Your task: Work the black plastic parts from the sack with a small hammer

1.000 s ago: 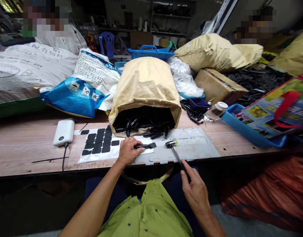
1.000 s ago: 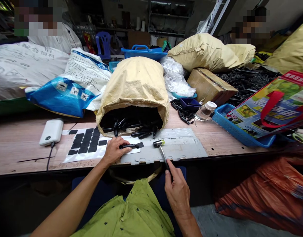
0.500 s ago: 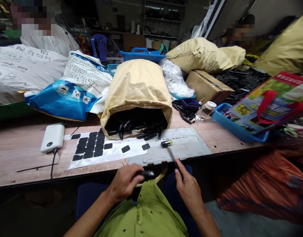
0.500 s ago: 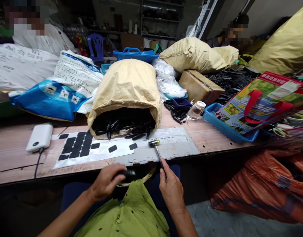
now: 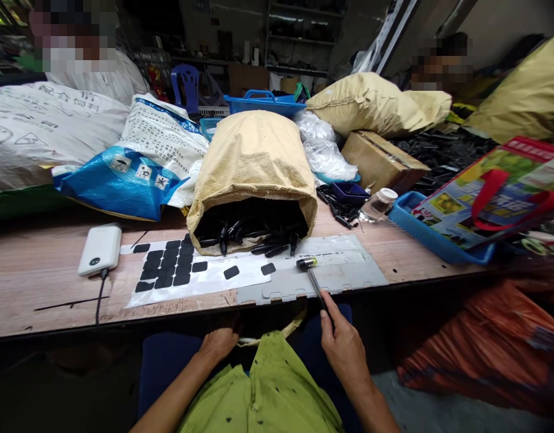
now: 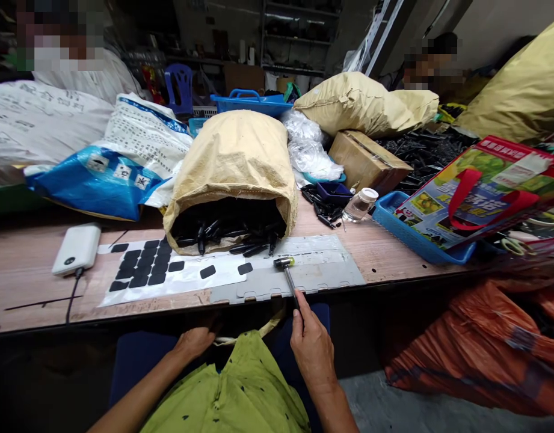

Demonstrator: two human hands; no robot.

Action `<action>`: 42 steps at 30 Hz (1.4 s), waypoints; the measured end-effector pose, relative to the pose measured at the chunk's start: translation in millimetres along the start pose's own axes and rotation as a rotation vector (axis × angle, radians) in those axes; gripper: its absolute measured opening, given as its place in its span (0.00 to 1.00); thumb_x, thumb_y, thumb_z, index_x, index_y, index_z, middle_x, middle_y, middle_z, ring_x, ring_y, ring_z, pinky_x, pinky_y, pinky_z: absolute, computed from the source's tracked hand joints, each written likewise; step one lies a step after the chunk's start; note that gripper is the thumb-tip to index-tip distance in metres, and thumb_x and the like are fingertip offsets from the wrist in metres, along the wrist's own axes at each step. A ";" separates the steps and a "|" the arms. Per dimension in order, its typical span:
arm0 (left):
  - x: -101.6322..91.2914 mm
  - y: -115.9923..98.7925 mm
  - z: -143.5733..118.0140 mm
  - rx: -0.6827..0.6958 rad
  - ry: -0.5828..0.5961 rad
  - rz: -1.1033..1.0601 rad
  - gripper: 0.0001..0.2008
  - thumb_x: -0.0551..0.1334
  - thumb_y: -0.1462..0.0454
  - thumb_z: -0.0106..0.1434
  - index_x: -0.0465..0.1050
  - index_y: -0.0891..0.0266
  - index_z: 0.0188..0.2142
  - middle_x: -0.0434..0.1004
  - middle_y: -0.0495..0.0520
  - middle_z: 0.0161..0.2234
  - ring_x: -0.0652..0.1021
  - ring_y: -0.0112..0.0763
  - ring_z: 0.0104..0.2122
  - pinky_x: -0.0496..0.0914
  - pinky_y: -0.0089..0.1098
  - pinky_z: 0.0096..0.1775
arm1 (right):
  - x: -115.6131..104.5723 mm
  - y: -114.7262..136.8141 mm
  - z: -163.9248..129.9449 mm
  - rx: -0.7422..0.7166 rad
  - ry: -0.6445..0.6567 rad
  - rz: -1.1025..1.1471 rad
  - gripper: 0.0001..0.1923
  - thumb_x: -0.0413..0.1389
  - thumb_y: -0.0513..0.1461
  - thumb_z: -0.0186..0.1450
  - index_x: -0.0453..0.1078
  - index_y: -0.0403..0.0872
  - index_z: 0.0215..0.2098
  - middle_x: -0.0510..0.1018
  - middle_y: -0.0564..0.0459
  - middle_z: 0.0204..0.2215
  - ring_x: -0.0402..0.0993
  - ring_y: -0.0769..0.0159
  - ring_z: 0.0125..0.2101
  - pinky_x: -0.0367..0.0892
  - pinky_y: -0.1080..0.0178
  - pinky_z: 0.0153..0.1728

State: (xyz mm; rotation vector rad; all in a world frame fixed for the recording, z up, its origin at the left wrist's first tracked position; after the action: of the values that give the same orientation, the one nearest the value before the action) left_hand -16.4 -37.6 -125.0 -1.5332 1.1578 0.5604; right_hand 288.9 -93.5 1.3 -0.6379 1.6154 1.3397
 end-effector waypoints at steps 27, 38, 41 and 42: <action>-140.7 -94.4 61.6 0.178 -0.508 0.119 0.10 0.63 0.55 0.67 0.78 0.55 0.44 0.80 0.53 0.40 0.79 0.39 0.39 0.68 0.34 0.40 | 4.4 -1.6 -0.9 -0.032 -0.042 0.073 0.26 0.44 0.43 0.75 0.61 0.54 0.70 0.78 0.49 0.57 0.81 0.57 0.51 0.78 0.61 0.44; -138.5 -77.4 54.9 0.279 -0.407 -0.170 0.07 0.70 0.60 0.60 0.81 0.55 0.39 0.78 0.50 0.36 0.77 0.36 0.40 0.67 0.36 0.44 | 7.7 -7.4 3.5 -0.087 -0.082 0.295 0.27 0.45 0.46 0.74 0.64 0.46 0.68 0.75 0.45 0.61 0.73 0.58 0.59 0.71 0.58 0.58; -138.1 -83.3 56.1 0.281 -0.400 -0.133 0.09 0.71 0.58 0.59 0.82 0.53 0.40 0.79 0.50 0.37 0.76 0.38 0.41 0.65 0.39 0.47 | 6.3 -5.5 3.3 -0.061 -0.073 0.384 0.28 0.49 0.49 0.72 0.66 0.46 0.66 0.75 0.46 0.60 0.74 0.57 0.58 0.73 0.58 0.56; -137.9 -84.2 56.2 0.281 -0.398 -0.131 0.10 0.71 0.56 0.59 0.82 0.52 0.40 0.79 0.50 0.37 0.75 0.39 0.42 0.64 0.39 0.47 | 5.3 -2.0 2.1 -0.060 -0.067 0.413 0.29 0.51 0.49 0.72 0.65 0.47 0.67 0.76 0.46 0.60 0.74 0.57 0.57 0.73 0.58 0.55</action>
State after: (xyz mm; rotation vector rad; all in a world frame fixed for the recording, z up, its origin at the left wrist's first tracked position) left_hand 13.2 61.1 11.5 -1.1799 0.7867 0.5580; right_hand 288.8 -91.3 -4.3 -0.2956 1.7166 1.6926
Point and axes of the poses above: each hand's wrist, its own z-axis towards the middle knuckle, its own x-axis out of the palm, y = z × x, the point moved 4 cm from there along z, towards the middle knuckle
